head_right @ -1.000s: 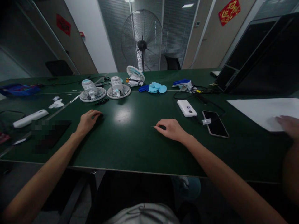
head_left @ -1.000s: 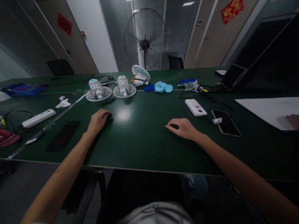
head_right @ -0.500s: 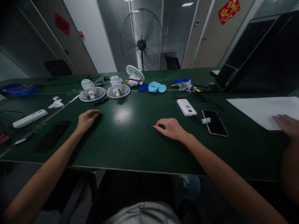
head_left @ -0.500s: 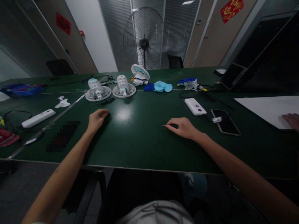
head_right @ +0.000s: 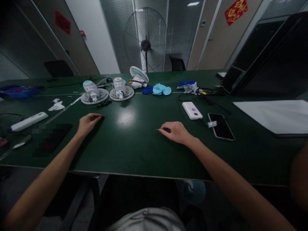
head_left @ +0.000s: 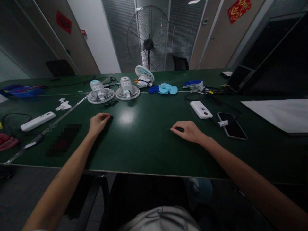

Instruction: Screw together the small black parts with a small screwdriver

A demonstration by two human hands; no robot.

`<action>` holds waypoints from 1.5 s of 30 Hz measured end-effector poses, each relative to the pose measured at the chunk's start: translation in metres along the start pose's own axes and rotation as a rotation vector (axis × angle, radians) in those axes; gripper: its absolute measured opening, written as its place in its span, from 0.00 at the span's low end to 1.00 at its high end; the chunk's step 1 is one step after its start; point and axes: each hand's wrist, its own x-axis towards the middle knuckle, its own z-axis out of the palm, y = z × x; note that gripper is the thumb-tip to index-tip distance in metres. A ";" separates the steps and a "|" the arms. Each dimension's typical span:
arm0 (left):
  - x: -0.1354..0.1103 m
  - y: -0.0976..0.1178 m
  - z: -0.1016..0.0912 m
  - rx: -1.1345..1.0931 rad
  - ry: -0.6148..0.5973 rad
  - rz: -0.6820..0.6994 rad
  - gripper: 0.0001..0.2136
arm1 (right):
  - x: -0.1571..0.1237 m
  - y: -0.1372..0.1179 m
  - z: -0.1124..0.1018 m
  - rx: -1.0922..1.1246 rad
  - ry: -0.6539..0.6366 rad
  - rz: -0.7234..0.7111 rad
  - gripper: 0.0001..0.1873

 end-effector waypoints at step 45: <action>-0.084 0.217 0.109 -0.261 -0.613 0.641 0.12 | 0.000 -0.012 0.000 -0.031 -0.013 -0.091 0.11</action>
